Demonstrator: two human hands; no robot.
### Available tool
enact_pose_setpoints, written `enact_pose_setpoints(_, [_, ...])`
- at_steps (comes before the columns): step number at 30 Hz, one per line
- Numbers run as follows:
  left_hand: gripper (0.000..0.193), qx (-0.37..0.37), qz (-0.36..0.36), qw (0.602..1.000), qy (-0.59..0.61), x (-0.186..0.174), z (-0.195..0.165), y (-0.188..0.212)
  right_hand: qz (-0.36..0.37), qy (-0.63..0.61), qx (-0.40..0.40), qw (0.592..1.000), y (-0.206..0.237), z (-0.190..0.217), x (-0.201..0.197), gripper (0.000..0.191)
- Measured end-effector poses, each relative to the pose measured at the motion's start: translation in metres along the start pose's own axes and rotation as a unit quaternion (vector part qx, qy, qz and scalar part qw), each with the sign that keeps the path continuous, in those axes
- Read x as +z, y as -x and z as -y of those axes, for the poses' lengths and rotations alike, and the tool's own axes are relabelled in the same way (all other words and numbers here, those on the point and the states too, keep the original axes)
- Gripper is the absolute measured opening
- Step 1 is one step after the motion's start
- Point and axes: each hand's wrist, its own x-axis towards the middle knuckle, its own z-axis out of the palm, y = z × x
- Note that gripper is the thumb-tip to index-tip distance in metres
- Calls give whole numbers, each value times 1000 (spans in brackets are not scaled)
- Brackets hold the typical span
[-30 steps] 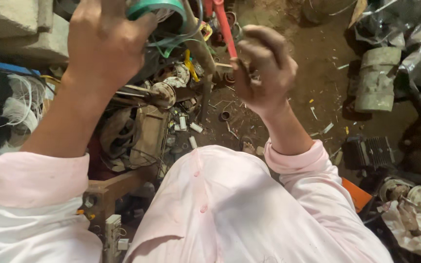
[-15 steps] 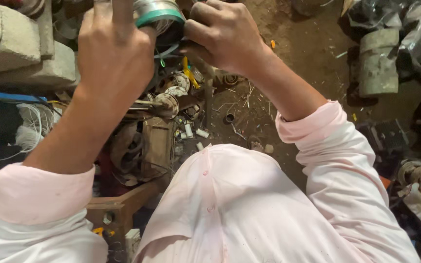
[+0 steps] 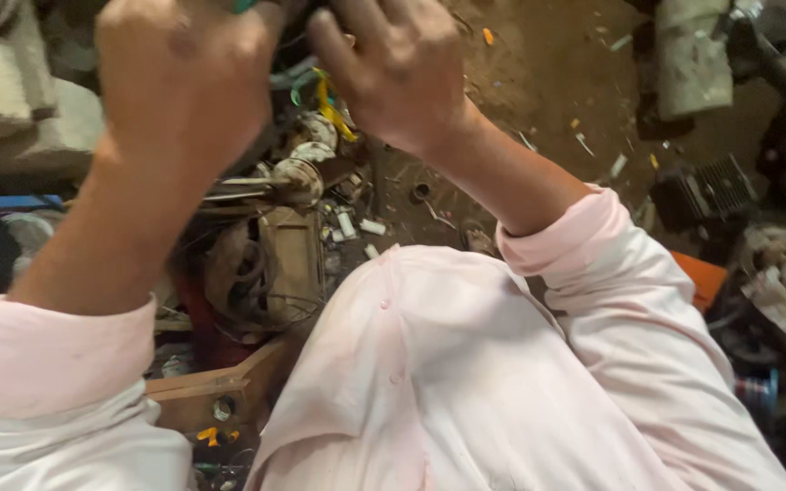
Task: The person works on a cylindrical pump motor mounted on a stand, threading and packing insulated copper wire into the motor housing by hand and using pliers to cut and position wire ends. They repeatedly press coils into the housing, pull wire slack tight, and reach for tools and materials on the cluttered workbench.
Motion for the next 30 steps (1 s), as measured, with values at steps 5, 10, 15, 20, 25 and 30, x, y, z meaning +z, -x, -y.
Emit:
enact_pose_setpoints(5, [5, 24, 0, 1000, -14, 7, 10, 13, 43, -79, 25, 996, 5, 21, 23, 8])
enact_pose_setpoints(10, [5, 35, -8, 999, -1, 20, 15, 33, 97, -84, 64, 990, 26, 32, 52, 18])
enact_pose_setpoints(15, [7, 31, -17, 998, 48, 13, 18, 40, 273, -52, 77, 957, 16, 28, 60, 13])
enact_pose_setpoints(20, [22, 35, -8, 998, 55, 13, 21, 42, 223, -250, 89, 938, -3, 22, 40, 28])
enact_pose_setpoints(25, [20, 30, -6, 998, 57, 18, 24, 40, 147, -199, 106, 963, -5, 29, 40, 12])
enact_pose_setpoints(30, [17, 62, 32, 986, 150, -1, 33, 31, 120, -204, 211, 948, 0, 41, 60, 12])
